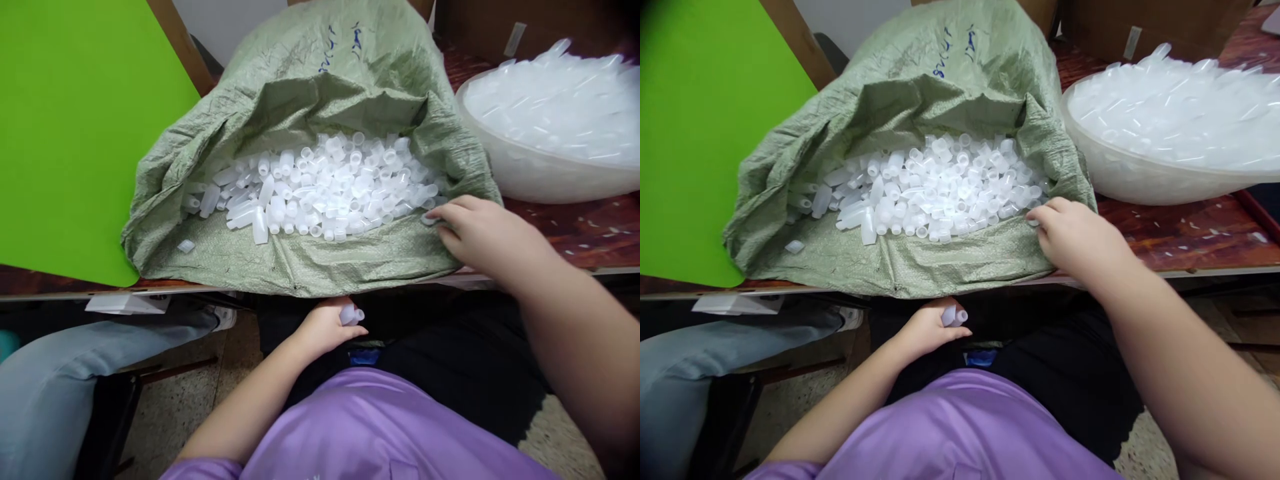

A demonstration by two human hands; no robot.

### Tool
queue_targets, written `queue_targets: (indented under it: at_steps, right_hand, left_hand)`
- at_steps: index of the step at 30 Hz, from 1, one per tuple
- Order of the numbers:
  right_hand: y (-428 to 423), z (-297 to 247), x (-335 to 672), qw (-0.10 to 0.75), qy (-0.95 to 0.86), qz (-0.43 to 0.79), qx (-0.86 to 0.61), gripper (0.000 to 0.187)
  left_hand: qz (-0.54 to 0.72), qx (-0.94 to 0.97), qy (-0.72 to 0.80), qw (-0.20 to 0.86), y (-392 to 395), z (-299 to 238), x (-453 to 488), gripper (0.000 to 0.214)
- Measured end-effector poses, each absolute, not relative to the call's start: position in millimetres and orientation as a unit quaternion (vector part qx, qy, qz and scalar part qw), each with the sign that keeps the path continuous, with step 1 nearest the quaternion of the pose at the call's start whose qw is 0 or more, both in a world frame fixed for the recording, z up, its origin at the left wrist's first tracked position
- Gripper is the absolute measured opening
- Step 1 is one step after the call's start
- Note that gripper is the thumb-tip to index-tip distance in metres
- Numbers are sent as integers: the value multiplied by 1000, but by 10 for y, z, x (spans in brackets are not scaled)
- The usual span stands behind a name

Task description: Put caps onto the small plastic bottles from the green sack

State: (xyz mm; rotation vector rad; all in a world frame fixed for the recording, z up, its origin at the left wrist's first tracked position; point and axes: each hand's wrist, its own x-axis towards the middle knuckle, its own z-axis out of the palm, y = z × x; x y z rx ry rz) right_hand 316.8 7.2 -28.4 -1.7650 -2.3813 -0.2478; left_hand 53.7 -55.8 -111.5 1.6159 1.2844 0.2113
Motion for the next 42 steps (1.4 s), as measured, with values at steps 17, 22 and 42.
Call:
queue_targets:
  at_steps: [17, 22, 42]
  right_hand:
    - [-476, -288, 2745, 179, -871, 294, -350, 19]
    - [-796, -534, 2550, 188, -841, 406, -304, 25]
    - [-866, -874, 2558, 154, -736, 468, -463, 32]
  left_hand:
    - [132, 627, 392, 661, -626, -742, 394, 40]
    - [94, 663, 357, 652, -589, -717, 380, 36]
    - [46, 539, 466, 700, -508, -873, 455, 55]
